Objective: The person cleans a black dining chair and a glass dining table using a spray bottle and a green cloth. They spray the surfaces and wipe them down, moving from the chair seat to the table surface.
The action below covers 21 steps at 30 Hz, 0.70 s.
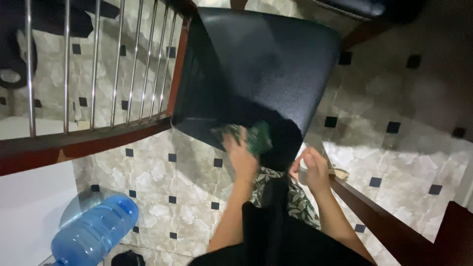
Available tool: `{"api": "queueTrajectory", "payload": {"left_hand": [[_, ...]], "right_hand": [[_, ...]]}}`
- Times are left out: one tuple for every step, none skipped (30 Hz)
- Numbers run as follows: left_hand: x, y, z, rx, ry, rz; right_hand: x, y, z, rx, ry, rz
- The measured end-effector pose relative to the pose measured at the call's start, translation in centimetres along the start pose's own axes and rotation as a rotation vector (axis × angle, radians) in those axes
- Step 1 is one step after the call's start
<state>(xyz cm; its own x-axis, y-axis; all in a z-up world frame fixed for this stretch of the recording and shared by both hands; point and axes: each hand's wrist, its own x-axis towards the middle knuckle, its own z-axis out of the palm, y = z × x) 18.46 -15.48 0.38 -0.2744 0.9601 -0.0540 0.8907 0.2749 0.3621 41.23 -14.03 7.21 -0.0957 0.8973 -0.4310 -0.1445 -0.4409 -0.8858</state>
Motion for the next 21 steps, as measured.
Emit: {"api": "queueTrajectory", "payload": {"left_hand": [[2.3,-2.0,0.1,-0.014,0.087,-0.011],[4.6,-4.1,0.2,0.001,0.190,-0.035],[7.4,-6.2,0.3,0.017,0.304,-0.057],[10.0,-8.8,-0.2,0.120,0.320,-0.100],[11.7,-10.6,-0.5,0.225,0.328,-0.146],[13.3,-11.6,-0.4,0.141,0.385,-0.227],[14.6,-12.4,-0.5,0.061,0.436,-0.309],[14.9,-12.9,-0.9,-0.019,0.487,-0.390],[14.2,-12.7,-1.1,0.107,0.552,-0.276],[12.6,-11.8,-1.1,0.232,0.611,-0.158],[11.2,-10.2,-0.6,0.349,0.673,-0.037],[9.6,-8.4,0.0,0.300,0.590,-0.001],[6.1,-6.2,0.7,0.213,0.446,-0.005],[2.6,-3.9,1.3,0.138,0.311,-0.015],[1.1,-3.8,1.4,0.105,0.228,-0.009],[-0.3,-3.7,1.4,0.086,0.154,-0.013],[-1.6,-3.3,1.2,0.069,0.091,-0.013],[-2.7,-2.6,0.7,0.053,0.038,-0.018],[-3.2,-1.7,0.1,0.035,0.007,-0.032],[-4.6,-1.0,0.6,0.009,-0.022,-0.047],[-6.0,-0.2,1.1,-0.016,-0.040,-0.063]], "right_hand": [[0.6,-0.1,0.4,-0.089,-0.013,-0.009],[1.1,-0.3,0.8,-0.178,-0.026,-0.018],[1.7,-0.4,1.5,-0.164,-0.035,-0.009],[2.3,-0.6,2.0,-0.150,-0.043,0.000],[2.6,-0.8,2.6,-0.136,-0.051,0.016],[3.0,-0.8,3.2,-0.113,-0.056,0.004],[3.0,-0.7,3.6,-0.088,-0.059,-0.002],[2.9,-0.6,3.8,-0.063,-0.062,-0.008],[2.9,-0.6,4.3,-0.036,-0.073,-0.009],[2.7,-0.5,4.7,-0.009,-0.084,-0.010],[2.8,-0.5,4.7,0.013,-0.094,-0.022],[2.6,-0.5,4.5,-0.002,-0.099,-0.015],[1.9,-0.5,4.1,-0.016,-0.101,-0.002],[1.1,-0.4,3.6,-0.030,-0.103,0.012],[0.7,-0.4,3.2,-0.046,-0.098,0.009],[0.3,-0.4,2.8,-0.062,-0.092,0.007],[0.0,-0.6,2.3,-0.079,-0.083,0.004],[-0.3,-1.0,2.0,-0.062,-0.071,0.033],[-0.6,-1.4,1.7,-0.046,-0.057,0.054],[-1.0,-2.0,1.3,-0.030,-0.043,0.075],[-1.4,-3.0,0.7,-0.031,-0.040,0.030]]}}
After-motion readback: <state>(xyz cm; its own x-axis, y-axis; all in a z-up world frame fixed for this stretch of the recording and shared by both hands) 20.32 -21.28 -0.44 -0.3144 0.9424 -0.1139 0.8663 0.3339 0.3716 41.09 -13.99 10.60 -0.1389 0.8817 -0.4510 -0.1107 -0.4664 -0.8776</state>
